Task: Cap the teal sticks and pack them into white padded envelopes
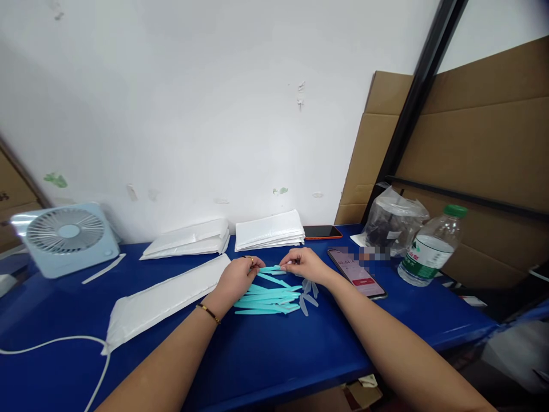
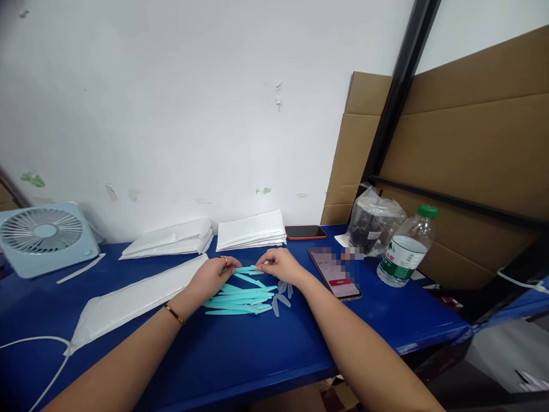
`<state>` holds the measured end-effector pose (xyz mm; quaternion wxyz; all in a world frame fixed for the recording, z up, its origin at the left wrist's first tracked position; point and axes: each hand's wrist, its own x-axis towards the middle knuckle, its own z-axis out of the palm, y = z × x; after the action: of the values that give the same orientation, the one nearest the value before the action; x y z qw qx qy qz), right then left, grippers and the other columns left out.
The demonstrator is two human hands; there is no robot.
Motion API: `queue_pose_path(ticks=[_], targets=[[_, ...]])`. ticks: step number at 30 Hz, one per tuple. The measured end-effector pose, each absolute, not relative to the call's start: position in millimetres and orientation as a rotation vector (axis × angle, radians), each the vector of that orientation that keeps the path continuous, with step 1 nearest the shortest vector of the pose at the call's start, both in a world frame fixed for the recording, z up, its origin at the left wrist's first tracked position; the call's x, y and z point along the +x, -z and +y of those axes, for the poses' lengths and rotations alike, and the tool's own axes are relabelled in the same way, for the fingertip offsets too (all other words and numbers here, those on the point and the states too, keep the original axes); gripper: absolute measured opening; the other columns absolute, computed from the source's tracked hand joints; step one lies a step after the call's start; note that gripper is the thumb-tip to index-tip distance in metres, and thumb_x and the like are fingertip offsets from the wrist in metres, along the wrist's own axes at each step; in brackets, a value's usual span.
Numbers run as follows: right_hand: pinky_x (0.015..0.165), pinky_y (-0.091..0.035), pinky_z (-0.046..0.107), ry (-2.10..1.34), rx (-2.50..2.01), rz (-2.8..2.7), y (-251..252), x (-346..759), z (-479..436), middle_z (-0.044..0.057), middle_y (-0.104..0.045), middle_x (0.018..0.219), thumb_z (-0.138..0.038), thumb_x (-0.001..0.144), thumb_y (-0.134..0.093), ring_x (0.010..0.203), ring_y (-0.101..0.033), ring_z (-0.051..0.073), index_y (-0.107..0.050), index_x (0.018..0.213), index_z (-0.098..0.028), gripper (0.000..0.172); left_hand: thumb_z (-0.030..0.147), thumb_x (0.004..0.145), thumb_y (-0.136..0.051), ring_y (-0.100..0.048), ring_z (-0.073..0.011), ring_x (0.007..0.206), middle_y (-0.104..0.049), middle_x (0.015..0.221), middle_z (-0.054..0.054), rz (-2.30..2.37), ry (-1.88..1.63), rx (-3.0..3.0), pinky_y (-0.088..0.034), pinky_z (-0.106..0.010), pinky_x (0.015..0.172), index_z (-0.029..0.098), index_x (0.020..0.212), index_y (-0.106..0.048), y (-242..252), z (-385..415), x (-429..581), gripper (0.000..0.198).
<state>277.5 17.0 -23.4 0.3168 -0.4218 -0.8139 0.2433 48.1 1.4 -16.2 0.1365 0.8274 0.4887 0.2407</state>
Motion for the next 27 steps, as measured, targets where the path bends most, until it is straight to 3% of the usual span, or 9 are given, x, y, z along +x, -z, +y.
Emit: queue_pose_path(ticks=[3,6,11,17,27], targets=[[0.061,-0.039,0.023,-0.539,-1.191,-2.13,26,282,25,0.004,-0.063,0.079,-0.035,0.078,-0.057,0.067,-0.053,0.013,-0.071,0.086,-0.019,0.023,0.023,0.077,-0.054,-0.052,-0.02,0.097,-0.059,0.104,-0.003,1.429,-0.747,2.561,-0.04,-0.03,0.083,0.025,0.101,-0.062,13,-1,52,0.025],[0.065,-0.04,0.024,-0.379,-1.327,-2.13,27,294,34,0.005,-0.061,0.084,-0.029,0.074,-0.061,0.071,-0.053,0.014,-0.07,0.08,-0.018,0.016,0.026,0.078,-0.056,-0.053,-0.0191,0.092,-0.06,0.097,-0.001,1.345,-0.594,2.694,-0.04,-0.029,0.079,0.027,0.091,-0.066,13,-2,57,0.016],[0.062,-0.039,0.022,-0.416,-1.486,-2.151,29,305,40,0.004,-0.06,0.082,-0.028,0.07,-0.064,0.07,-0.053,0.013,-0.069,0.068,-0.017,0.013,0.032,0.079,-0.056,-0.054,-0.019,0.086,-0.061,0.087,-0.002,1.462,-0.462,2.668,-0.038,-0.028,0.071,0.025,0.083,-0.066,18,2,63,0.013],[0.059,-0.038,0.021,-0.349,-1.387,-2.224,27,302,36,0.003,-0.061,0.08,-0.032,0.067,-0.067,0.068,-0.053,0.013,-0.07,0.074,-0.019,0.015,0.033,0.076,-0.059,-0.055,-0.018,0.079,-0.063,0.08,-0.002,1.602,-0.463,2.548,-0.036,-0.026,0.065,0.022,0.077,-0.064,20,5,63,0.012],[0.061,-0.042,0.021,-0.662,-1.295,-2.292,20,312,31,0.003,-0.068,0.076,-0.019,0.073,-0.053,0.068,-0.06,0.014,-0.068,0.078,-0.016,0.017,0.034,0.076,-0.059,-0.056,-0.0151,0.071,-0.064,0.077,0.001,1.678,-0.525,2.473,-0.034,-0.025,0.061,0.022,0.072,-0.061,24,6,60,0.012]])
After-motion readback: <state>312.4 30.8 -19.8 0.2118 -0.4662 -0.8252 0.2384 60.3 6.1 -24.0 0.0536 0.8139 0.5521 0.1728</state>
